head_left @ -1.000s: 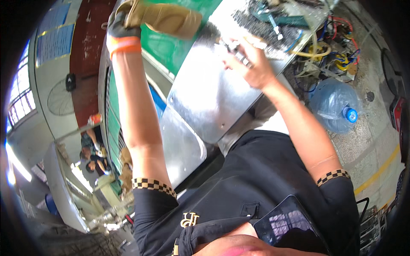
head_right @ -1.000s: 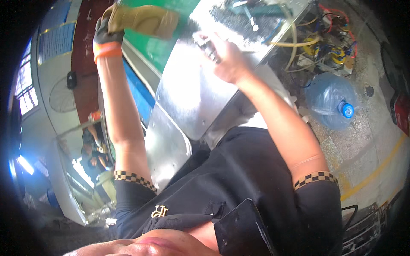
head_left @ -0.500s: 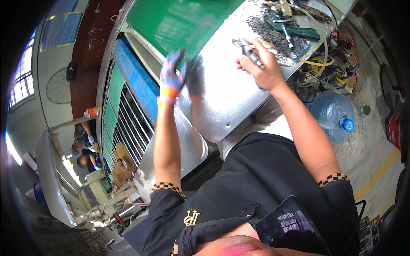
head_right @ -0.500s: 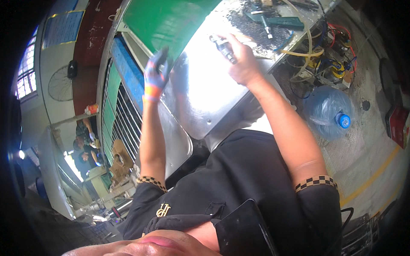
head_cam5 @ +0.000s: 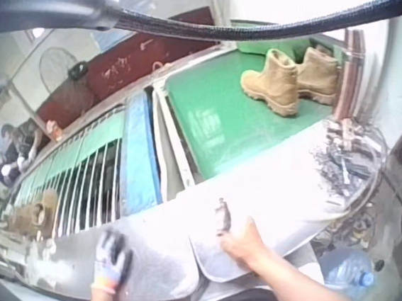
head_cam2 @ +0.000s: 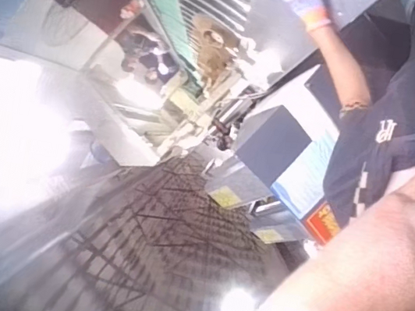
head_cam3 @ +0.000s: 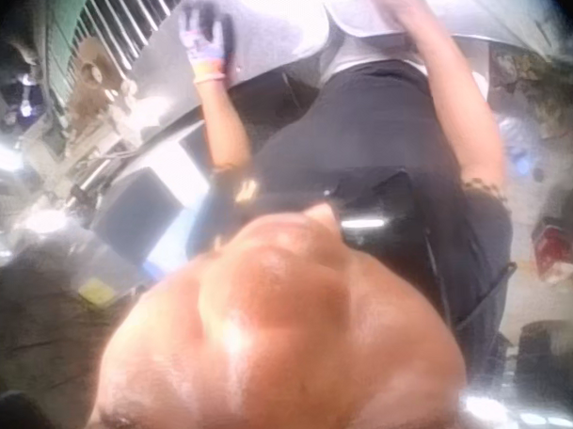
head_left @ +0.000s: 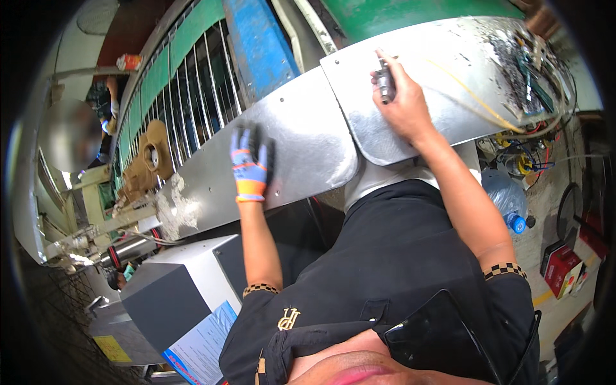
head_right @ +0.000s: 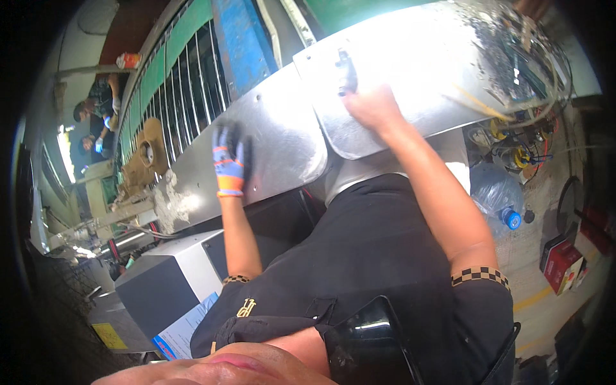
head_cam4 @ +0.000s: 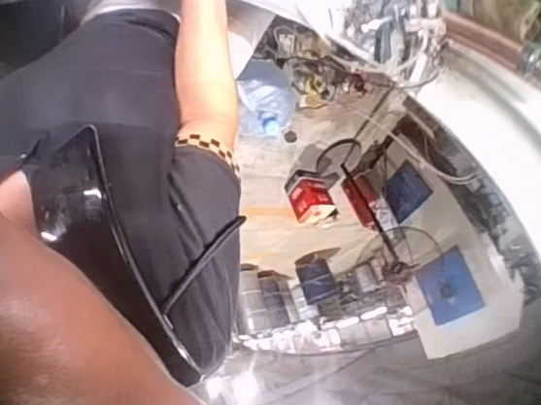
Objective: The person uses a handheld spray tool to apply a substance along the seam between the upper and the sole of tan boots, handling them by hand and rotating them.
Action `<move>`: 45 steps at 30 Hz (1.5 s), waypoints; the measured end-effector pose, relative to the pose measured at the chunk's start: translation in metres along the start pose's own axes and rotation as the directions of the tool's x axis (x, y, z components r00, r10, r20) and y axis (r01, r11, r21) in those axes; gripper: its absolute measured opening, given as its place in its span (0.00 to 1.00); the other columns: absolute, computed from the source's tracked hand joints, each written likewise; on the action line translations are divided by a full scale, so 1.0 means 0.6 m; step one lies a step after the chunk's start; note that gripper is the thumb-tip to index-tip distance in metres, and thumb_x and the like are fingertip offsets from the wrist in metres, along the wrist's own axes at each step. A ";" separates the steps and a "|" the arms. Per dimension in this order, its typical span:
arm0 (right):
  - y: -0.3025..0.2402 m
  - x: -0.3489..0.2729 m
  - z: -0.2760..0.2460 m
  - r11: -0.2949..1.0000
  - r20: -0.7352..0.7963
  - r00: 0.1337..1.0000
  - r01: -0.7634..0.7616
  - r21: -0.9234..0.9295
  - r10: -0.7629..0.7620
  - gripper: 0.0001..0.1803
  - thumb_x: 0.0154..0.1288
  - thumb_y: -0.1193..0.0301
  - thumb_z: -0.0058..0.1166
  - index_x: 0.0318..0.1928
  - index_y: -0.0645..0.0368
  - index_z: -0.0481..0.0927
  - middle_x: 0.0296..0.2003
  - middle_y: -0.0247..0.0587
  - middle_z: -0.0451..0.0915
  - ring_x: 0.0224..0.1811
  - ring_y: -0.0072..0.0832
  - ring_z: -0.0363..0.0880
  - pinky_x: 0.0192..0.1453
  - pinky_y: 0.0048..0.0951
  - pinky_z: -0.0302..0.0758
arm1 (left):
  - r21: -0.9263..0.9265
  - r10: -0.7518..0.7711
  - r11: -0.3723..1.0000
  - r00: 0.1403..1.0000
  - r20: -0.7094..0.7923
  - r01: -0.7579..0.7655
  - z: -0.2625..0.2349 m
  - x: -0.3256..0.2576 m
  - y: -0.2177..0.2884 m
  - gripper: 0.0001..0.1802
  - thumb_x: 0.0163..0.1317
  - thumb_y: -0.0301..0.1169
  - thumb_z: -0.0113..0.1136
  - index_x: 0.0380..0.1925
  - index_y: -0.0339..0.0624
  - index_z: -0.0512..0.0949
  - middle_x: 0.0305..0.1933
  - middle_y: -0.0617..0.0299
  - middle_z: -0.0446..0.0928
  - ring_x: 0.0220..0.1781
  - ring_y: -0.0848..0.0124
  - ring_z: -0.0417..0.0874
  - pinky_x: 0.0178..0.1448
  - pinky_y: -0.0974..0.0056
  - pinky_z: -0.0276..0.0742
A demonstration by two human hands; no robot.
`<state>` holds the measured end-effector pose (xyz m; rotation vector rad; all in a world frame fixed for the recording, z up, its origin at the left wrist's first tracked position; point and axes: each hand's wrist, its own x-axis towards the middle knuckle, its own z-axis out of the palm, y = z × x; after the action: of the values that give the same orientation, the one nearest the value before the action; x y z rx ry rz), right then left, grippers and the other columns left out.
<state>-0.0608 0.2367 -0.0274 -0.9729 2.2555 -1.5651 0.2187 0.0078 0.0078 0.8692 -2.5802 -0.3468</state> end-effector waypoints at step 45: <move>-0.084 0.023 0.071 0.877 -0.128 0.985 0.158 0.454 -0.112 0.27 0.60 0.81 0.48 0.62 0.65 0.68 0.40 0.43 0.84 0.44 0.27 0.84 0.54 0.29 0.77 | 0.093 0.052 0.992 0.951 0.304 -0.084 -0.208 -0.113 0.035 0.23 0.43 0.22 0.67 0.45 0.41 0.82 0.47 0.51 0.78 0.51 0.51 0.80 0.58 0.56 0.76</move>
<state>-0.0289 0.1859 0.0033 -0.9418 1.7577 -2.1220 0.3122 0.0528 0.1071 0.8132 -2.9259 -0.3499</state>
